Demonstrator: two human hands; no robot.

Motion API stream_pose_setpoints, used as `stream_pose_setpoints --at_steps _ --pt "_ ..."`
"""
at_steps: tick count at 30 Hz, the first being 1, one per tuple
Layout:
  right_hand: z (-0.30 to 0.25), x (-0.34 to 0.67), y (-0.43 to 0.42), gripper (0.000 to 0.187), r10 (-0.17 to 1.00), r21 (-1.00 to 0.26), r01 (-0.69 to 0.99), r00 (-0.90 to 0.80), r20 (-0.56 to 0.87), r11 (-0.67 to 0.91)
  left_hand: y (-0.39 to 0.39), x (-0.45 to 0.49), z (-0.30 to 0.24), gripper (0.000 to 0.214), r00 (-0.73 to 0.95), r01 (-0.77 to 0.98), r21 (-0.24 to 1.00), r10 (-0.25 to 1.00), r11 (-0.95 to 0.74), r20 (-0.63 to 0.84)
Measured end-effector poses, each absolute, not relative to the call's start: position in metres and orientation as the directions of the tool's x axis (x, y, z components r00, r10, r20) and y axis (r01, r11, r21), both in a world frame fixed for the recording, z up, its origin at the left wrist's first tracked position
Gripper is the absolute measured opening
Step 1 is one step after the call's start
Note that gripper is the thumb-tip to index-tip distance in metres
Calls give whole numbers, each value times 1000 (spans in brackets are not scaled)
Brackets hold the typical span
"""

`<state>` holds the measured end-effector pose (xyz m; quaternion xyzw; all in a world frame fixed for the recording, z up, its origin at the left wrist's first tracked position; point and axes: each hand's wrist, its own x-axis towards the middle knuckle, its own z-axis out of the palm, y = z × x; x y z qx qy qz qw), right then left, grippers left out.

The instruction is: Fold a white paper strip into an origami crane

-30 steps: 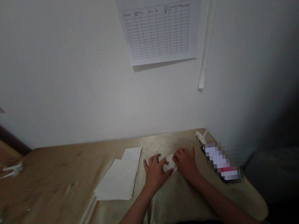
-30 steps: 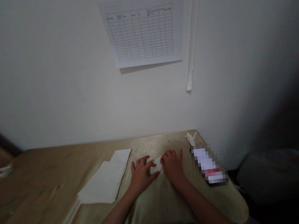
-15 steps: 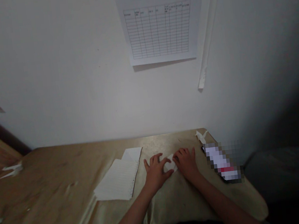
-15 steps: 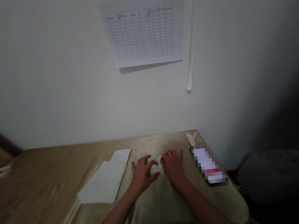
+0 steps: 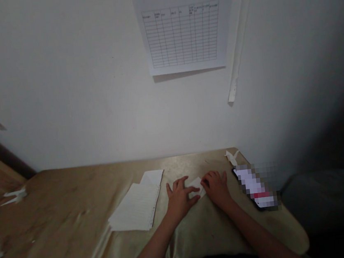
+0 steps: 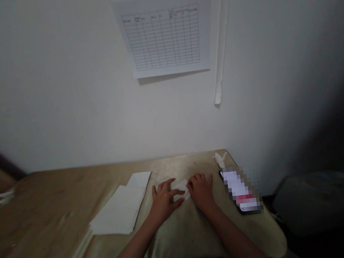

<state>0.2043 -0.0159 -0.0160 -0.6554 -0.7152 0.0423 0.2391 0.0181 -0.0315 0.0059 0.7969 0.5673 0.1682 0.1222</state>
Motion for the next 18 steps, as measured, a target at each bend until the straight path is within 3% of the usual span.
stream_pose_setpoints --at_steps 18 --pt "-16 202 -12 17 980 -332 940 -4 198 71 -31 17 3 32 340 880 301 930 -368 142"
